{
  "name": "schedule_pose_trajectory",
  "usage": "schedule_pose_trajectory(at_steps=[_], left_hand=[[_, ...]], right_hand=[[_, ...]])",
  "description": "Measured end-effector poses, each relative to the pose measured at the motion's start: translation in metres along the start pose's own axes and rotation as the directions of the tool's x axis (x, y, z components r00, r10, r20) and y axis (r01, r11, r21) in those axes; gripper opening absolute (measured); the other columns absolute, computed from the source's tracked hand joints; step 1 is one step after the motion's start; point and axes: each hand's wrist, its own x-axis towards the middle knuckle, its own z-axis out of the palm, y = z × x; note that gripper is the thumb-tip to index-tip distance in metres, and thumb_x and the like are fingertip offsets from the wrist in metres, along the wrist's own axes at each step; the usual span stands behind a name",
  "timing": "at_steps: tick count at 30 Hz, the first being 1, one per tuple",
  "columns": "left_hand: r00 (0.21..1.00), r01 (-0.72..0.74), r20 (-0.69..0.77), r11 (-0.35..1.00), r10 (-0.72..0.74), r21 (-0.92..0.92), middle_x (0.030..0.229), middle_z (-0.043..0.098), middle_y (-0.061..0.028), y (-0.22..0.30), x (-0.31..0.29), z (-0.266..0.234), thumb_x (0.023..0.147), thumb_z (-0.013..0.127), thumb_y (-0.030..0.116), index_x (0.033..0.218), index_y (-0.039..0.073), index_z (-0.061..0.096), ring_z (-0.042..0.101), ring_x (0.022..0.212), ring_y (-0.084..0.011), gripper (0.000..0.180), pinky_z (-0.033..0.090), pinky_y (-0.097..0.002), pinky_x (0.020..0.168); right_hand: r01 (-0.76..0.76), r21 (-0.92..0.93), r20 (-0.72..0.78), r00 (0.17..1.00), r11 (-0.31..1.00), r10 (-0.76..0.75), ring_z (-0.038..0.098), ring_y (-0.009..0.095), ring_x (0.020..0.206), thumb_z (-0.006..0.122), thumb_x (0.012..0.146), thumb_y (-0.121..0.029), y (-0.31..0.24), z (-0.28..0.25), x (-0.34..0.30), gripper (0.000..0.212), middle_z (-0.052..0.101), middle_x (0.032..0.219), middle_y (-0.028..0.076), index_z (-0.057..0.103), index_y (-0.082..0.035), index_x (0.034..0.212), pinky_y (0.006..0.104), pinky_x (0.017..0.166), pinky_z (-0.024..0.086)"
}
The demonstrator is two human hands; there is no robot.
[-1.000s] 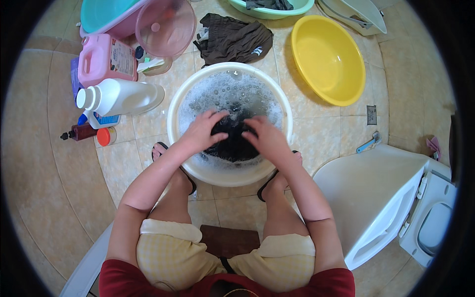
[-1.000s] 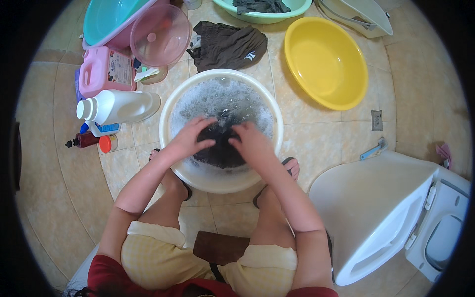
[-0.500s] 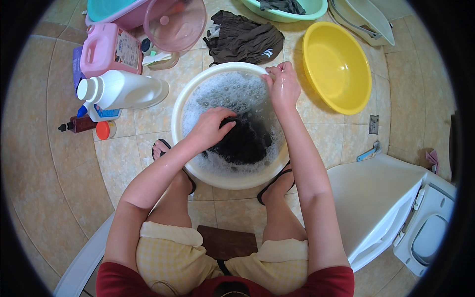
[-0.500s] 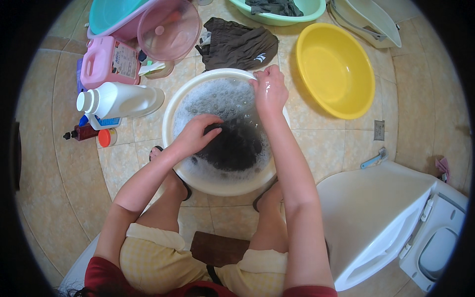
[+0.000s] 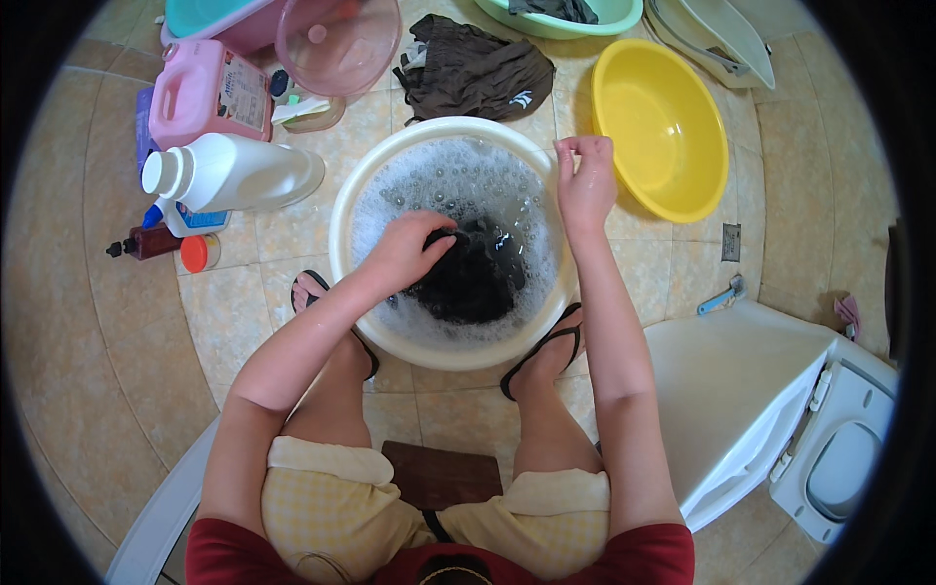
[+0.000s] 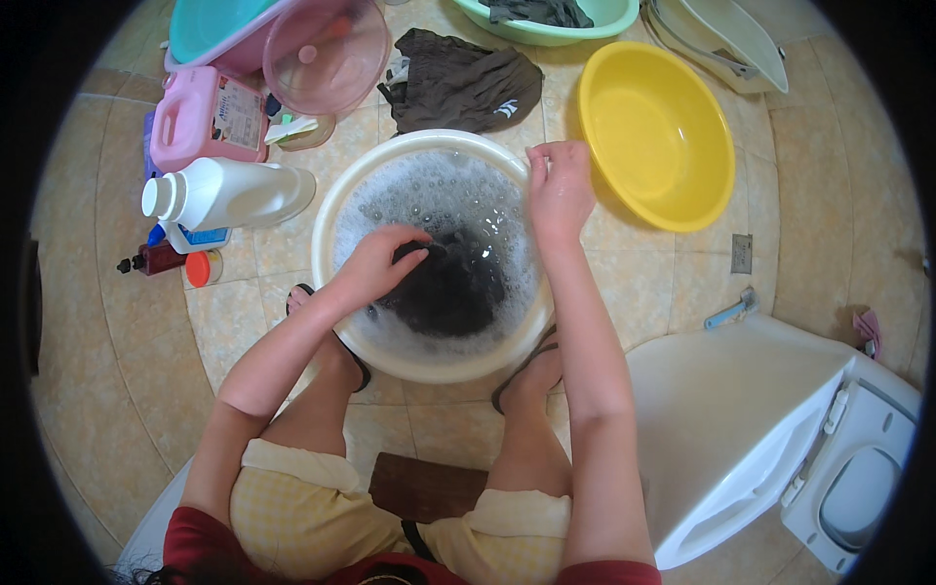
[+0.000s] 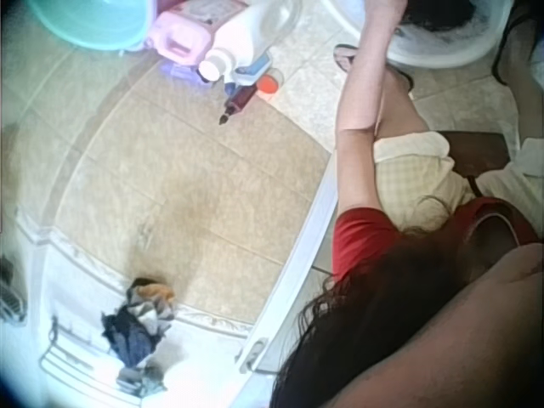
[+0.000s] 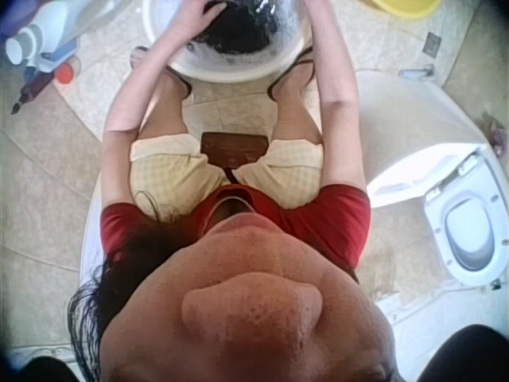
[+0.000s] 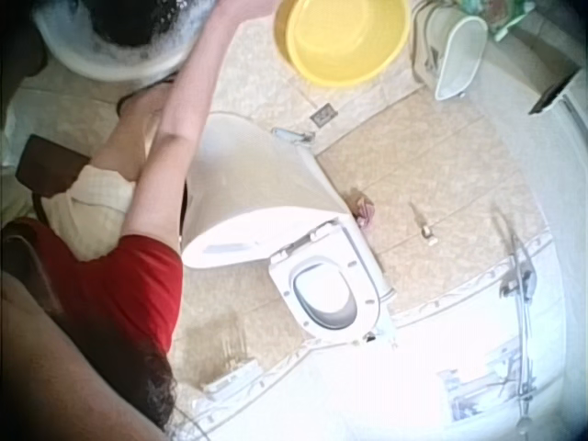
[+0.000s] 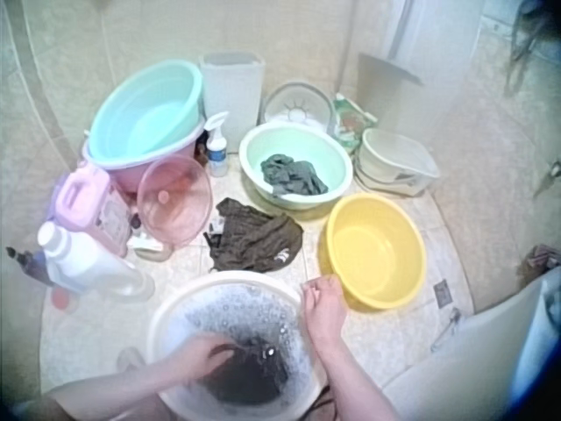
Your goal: The person pours liquid detergent into a white basin filled with water. They then submerge a dark garment into the soapy water and scrub it by hand, repeatedly agitating and wringing the fabric to clean it.
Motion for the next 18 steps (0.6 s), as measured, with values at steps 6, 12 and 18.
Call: schedule_pose_trajectory(at_steps=[6, 12, 18], left_hand=[[1.000, -0.001, 0.008, 1.000, 0.001, 0.009, 0.101, 0.062, -0.0155, 0.002, 0.002, 0.000, 0.083, 0.061, 0.014, 0.101, 0.002, 0.063, 0.057, 0.096, -0.0331, 0.021, 0.045, -0.0381, 0.086], [0.999, 0.006, 0.034, 1.000, -0.007, 0.022, 0.102, 0.062, -0.0156, 0.001, 0.001, -0.001, 0.084, 0.060, 0.012, 0.102, 0.002, 0.063, 0.057, 0.097, -0.0323, 0.021, 0.045, -0.0370, 0.086], [0.999, 0.026, 0.028, 0.999, -0.025, -0.042, 0.103, 0.062, -0.0162, 0.003, 0.001, -0.003, 0.084, 0.060, 0.015, 0.102, 0.002, 0.062, 0.057, 0.098, -0.0334, 0.022, 0.044, -0.0382, 0.088]], right_hand=[[-0.169, 0.291, 0.023, 0.985, 0.942, 0.170, 0.052, 0.020, 0.066, 0.066, 0.083, -0.020, 0.013, -0.030, -0.007, 0.017, 0.052, 0.078, 0.008, 0.061, -0.005, 0.078, 0.0312, 0.060, 0.043], [-0.183, 0.061, 0.036, 0.983, 0.981, 0.181, 0.053, 0.023, 0.065, 0.065, 0.084, -0.027, 0.049, -0.059, -0.022, 0.025, 0.052, 0.076, 0.007, 0.061, -0.003, 0.077, 0.0333, 0.061, 0.044], [-0.207, -0.435, 0.178, 0.934, 0.876, 0.309, 0.052, 0.032, 0.097, 0.065, 0.079, -0.032, 0.091, -0.078, -0.045, 0.027, 0.049, 0.108, 0.012, 0.060, -0.012, 0.094, 0.0411, 0.072, 0.047]])
